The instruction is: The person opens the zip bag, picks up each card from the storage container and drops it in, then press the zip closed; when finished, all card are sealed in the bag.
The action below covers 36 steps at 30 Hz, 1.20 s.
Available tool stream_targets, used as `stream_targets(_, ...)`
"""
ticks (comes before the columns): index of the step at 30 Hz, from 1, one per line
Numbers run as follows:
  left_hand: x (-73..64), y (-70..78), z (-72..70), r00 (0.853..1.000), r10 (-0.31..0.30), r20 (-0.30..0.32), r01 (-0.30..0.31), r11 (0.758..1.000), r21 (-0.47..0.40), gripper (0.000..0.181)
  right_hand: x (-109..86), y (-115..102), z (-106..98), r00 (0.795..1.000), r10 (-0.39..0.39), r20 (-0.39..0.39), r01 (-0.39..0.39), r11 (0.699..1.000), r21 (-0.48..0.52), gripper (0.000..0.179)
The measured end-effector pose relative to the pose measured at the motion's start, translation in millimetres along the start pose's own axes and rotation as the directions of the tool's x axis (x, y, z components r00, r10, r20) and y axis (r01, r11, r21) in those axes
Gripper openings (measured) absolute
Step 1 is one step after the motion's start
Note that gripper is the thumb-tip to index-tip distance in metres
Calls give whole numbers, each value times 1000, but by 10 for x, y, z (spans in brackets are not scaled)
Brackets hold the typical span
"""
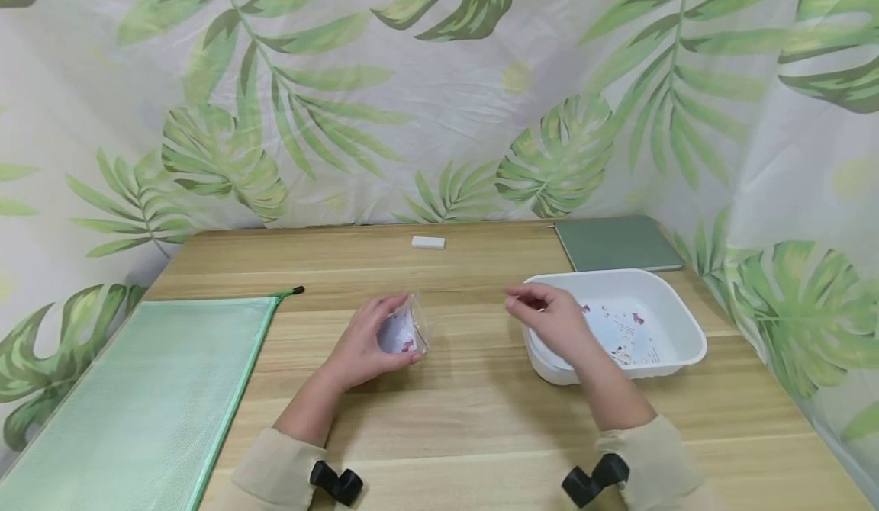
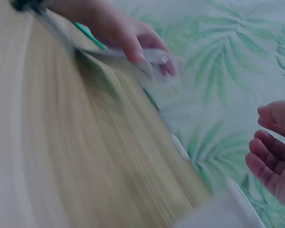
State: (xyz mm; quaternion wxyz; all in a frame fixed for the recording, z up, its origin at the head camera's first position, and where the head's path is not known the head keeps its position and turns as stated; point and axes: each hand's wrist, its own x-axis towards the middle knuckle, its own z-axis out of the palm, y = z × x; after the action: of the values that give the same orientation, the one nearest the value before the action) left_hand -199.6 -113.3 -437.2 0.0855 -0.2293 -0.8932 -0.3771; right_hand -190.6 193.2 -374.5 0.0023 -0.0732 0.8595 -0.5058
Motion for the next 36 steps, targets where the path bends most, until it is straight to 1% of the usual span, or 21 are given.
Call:
stream_targets(3,-1,-5,3,1000,0,1,0,1000,-3,90,38,120,-247,1000,4,-9,-4,995,-103,36)
stream_targets(6,-8,-7,5,1000,0,-1,0,1000,0,90,92,264,-478,999,42,9,-39,977,-207,41)
stream_targets(10,-16,-9,5,1000,-1,-3,1,1000,-3,90,181,484,-714,989,133,67,-108,951,-291,47)
stream_targets(11,-16,-11,5,1000,-1,-2,1,1000,-3,90,205,539,-757,985,149,83,-116,942,-315,47)
stream_targets(14,-15,-14,4,1000,-4,1,4,1000,-5,90,278,695,-848,978,164,132,-104,922,-373,50)
stream_targets(18,-18,-18,6,1000,-14,6,14,1000,-9,90,361,842,-896,965,191,181,-91,889,-448,52)
stream_targets(21,-20,-17,10,1000,-24,11,24,1000,-9,91,405,903,-890,955,217,201,-91,863,-497,54)
stream_targets(23,-21,-14,12,1000,-27,11,27,1000,-8,90,424,929,-873,952,220,214,-82,853,-515,57)
stream_targets(27,-15,-16,14,1000,-18,10,18,1000,-4,90,432,958,-839,950,209,234,-58,850,-524,60)
stream_targets(36,0,-21,12,1000,-9,11,9,1000,-7,89,436,997,-815,954,185,236,-41,859,-510,55)
